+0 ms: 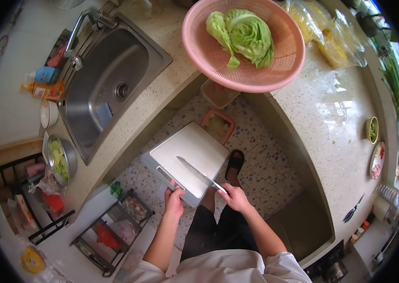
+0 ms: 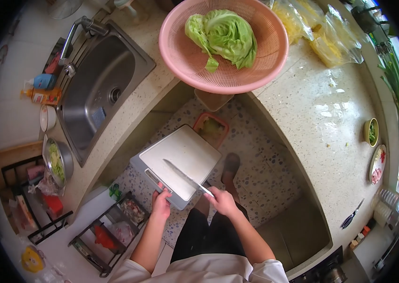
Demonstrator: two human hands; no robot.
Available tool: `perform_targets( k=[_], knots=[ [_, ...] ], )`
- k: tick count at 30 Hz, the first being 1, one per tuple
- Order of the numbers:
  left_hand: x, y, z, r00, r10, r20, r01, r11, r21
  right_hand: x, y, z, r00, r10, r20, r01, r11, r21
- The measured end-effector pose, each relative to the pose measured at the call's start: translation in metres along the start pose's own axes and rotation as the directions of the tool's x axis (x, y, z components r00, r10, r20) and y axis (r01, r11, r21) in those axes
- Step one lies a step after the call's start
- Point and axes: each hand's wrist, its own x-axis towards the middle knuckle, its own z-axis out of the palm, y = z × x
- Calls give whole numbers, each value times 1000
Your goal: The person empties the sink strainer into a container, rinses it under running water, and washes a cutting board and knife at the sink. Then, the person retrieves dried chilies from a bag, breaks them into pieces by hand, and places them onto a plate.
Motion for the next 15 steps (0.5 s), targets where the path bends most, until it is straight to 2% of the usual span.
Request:
perform_targets(
  k=[2, 8, 11, 15],
  knots=[
    [-11, 3, 13, 998, -1, -63, 3, 1000, 25, 0, -5, 5, 997, -72, 19, 72, 997, -40],
    [-9, -4, 9, 999, -13, 40, 10, 996, 88, 22, 1, 19, 997, -72, -19, 70, 991, -119],
    [-9, -10, 5, 995, 48, 82, -56, 993, 100, 40, 14, 19, 996, 14, -92, -27, 991, -134],
    [-30, -4, 13, 997, 73, 22, -75, 993, 90, 70, 39, 16, 968, 106, -229, -133, 986, -102]
  ],
)
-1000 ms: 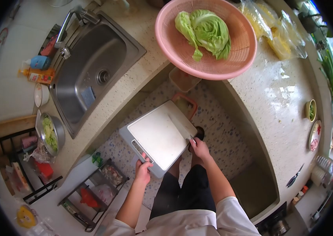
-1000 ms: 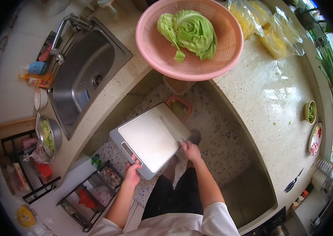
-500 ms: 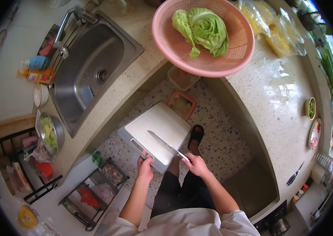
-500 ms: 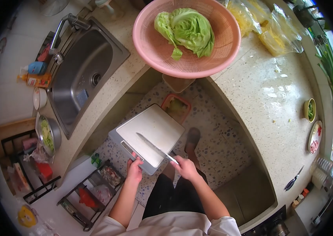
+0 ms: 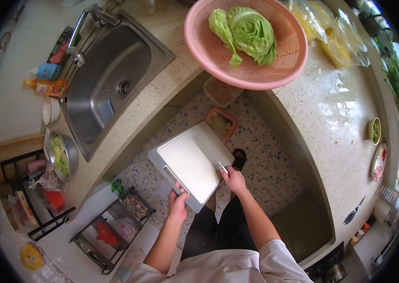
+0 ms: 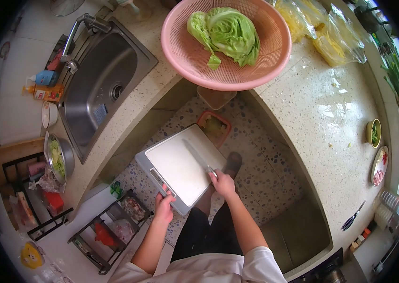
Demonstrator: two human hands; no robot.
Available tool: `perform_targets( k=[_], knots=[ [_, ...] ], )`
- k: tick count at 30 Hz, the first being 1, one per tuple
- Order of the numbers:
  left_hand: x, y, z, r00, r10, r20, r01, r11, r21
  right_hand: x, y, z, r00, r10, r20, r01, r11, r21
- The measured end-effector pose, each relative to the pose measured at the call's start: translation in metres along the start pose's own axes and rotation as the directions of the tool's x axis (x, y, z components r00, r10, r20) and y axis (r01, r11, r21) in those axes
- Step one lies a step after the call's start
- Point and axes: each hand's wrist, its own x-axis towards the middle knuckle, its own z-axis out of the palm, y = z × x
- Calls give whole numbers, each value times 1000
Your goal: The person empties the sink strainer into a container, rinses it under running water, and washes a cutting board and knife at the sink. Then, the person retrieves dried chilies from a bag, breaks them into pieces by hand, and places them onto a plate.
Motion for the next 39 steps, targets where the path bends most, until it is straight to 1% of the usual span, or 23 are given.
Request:
perform_targets(
  k=[4, 5, 7, 8, 10, 14, 17, 23, 25, 26, 29, 32, 36, 39],
  knots=[
    [-10, -1, -7, 1000, 14, -26, -15, 1000, -12, 26, 20, 10, 990, 89, -114, -94, 995, -42],
    [-11, -1, -8, 999, 10, -38, -11, 1000, -10, 25, 22, 11, 987, 85, -134, -88, 996, -23],
    [-11, -1, -13, 1000, 9, 4, -9, 1000, 8, 21, 23, 14, 982, 77, -175, -76, 997, 15],
    [-10, -1, -13, 1000, 9, 25, -9, 1000, 16, 15, 11, 7, 989, 72, -127, -67, 997, 40],
    [-9, 0, -12, 1000, -8, 0, 8, 1000, 15, -6, -13, -5, 998, 57, -31, -54, 994, 91],
    [-8, 1, -10, 999, -27, -27, 27, 999, 30, -23, -29, 5, 994, -108, -33, 109, 994, 18],
    [-14, 3, -7, 999, -16, -47, 19, 998, 59, -13, -37, 10, 993, -117, -32, 116, 993, -36],
    [-35, 21, -11, 1000, 4, -1, -4, 999, 46, 29, -18, 13, 991, 8, -137, -25, 992, -120],
    [-38, 18, -16, 1000, -3, -28, 5, 998, 61, 39, -4, 17, 979, 67, -190, -98, 983, -155],
    [-40, 16, -19, 999, -8, -41, 10, 998, 68, 42, 2, 19, 973, 94, -209, -118, 987, -109],
    [-40, 14, -22, 1000, 14, -15, -13, 999, 49, 35, 9, 21, 954, 99, -284, -112, 993, -30],
    [-38, 14, -17, 995, -20, -93, 23, 999, 32, 5, -11, 4, 987, 121, -105, -108, 987, 121],
    [-34, 18, -12, 997, -6, -71, 7, 1000, 16, -30, -25, -3, 1000, 19, 12, -20, 998, 67],
    [-35, 16, -11, 996, -2, -84, 3, 1000, 10, -35, -23, 10, 985, -125, -116, 124, 992, -13]
  ],
)
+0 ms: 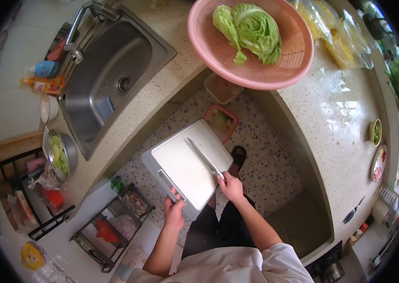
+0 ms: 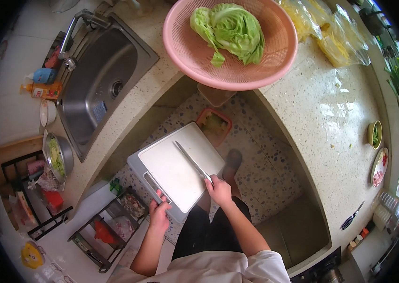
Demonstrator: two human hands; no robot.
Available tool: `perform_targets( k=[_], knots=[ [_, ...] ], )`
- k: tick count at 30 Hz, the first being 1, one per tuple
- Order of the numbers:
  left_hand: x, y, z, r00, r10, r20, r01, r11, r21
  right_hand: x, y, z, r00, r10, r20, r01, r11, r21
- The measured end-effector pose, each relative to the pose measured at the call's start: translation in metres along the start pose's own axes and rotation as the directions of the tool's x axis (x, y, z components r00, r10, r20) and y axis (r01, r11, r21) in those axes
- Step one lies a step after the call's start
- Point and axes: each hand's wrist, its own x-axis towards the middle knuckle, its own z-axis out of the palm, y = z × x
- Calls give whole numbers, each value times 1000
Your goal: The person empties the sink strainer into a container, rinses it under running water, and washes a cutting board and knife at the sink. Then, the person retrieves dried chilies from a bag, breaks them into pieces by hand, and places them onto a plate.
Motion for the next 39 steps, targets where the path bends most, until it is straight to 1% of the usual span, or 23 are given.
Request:
perform_targets(
  k=[1, 4, 8, 9, 12, 15, 18, 21, 24, 27, 28, 30, 33, 35, 36, 39],
  knots=[
    [-3, 2, 1, 1000, 3, -4, -3, 1000, 1, 3, 2, 3, 1000, -4, -28, 3, 1000, -30],
    [-10, 10, 0, 1000, 14, 4, -14, 1000, 6, 21, 12, 9, 996, 77, -53, -81, 993, -83],
    [-15, 13, -8, 999, 16, 28, -15, 1000, -22, 50, 44, 25, 980, 143, -141, -171, 961, -215],
    [-15, 13, -10, 999, 14, 31, -13, 1000, -26, 55, 55, 29, 976, 145, -162, -180, 957, -229],
    [-16, 15, -13, 999, 13, 29, -12, 999, -45, 58, 61, 24, 955, 227, -189, -266, 940, -212],
    [-17, 21, -3, 1000, 6, 2, -6, 997, -78, 34, 59, 16, 958, 236, -161, -255, 961, -110],
    [-12, 24, 4, 999, -13, -40, 8, 994, -110, -1, 38, -12, 974, 226, -20, -227, 974, -27],
    [-8, 24, 7, 998, -30, -58, 22, 992, -127, -30, 41, -23, 991, 118, 60, -118, 993, -2],
    [-7, 20, 5, 998, -17, -59, 9, 991, -135, -33, 36, -30, 998, 18, 60, -13, 997, -82],
    [-3, 14, -5, 999, 21, -33, -24, 992, -123, -14, 49, -25, 1000, 29, -2, -28, 982, -188],
    [-8, 18, -3, 999, 19, -32, -22, 992, -122, -3, 56, -22, 997, 77, 12, -72, 970, -233],
    [-10, 20, -6, 999, 23, -25, -26, 993, -113, 17, 68, -20, 989, 141, -38, -146, 943, -299],
    [-7, 16, -14, 999, 34, -1, -34, 994, -103, 41, 82, -15, 987, 136, -90, -159, 927, -341],
    [-7, 20, -11, 999, 34, 17, -32, 993, -116, 44, 76, -13, 978, 173, -119, -201, 934, -297],
    [-6, 21, -10, 1000, 19, -2, -19, 993, -116, 42, 73, -13, 972, 193, -131, -222, 935, -275],
    [-1, 20, -4, 999, -13, -42, 7, 990, -138, 14, 51, -26, 982, 188, -27, -189, 982, -12]
  ],
)
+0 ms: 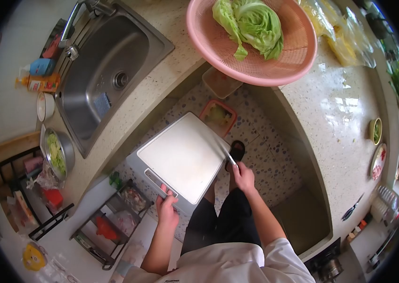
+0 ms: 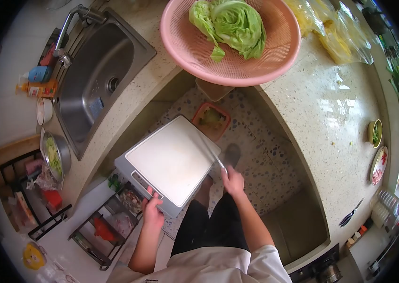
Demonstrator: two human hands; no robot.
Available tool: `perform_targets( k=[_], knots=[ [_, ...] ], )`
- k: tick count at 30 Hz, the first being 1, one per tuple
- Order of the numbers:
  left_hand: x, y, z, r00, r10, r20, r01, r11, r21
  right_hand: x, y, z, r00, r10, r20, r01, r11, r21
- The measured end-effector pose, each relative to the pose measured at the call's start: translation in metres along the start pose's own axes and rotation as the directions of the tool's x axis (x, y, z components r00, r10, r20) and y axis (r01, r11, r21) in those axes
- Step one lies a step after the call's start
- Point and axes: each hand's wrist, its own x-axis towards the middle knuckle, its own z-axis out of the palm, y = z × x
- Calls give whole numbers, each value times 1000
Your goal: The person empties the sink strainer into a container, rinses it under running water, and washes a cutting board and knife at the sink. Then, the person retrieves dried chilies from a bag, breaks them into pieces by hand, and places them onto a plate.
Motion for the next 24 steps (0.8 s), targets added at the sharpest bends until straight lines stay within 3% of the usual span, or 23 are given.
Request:
perform_targets(
  k=[3, 6, 10, 13, 17, 21, 24],
  knots=[
    [7, -7, 6, 1000, -16, -16, 15, 999, -38, -41, -16, -18, 988, -101, 117, 76, 976, 203],
    [14, -13, 9, 999, -33, -14, 32, 998, -52, -69, -30, -39, 927, -305, 216, 260, 942, 213],
    [14, -14, 14, 1000, -12, 5, 13, 998, -58, -71, -30, -42, 883, -415, 220, 392, 909, 139],
    [12, -13, 16, 1000, 20, 6, -19, 998, -62, -55, -21, -35, 875, -421, 239, 412, 907, 88],
    [1, 0, 24, 997, 14, -69, -20, 997, -81, -37, -21, -33, 904, -409, 123, 416, 909, -36],
    [3, -1, 17, 999, 30, -34, -32, 996, -78, -18, -7, -19, 954, -290, 80, 297, 951, -89],
    [5, -8, 14, 995, 95, 10, -94, 995, -32, -3, -14, -9, 954, -300, -11, 295, 942, -160]
  ],
)
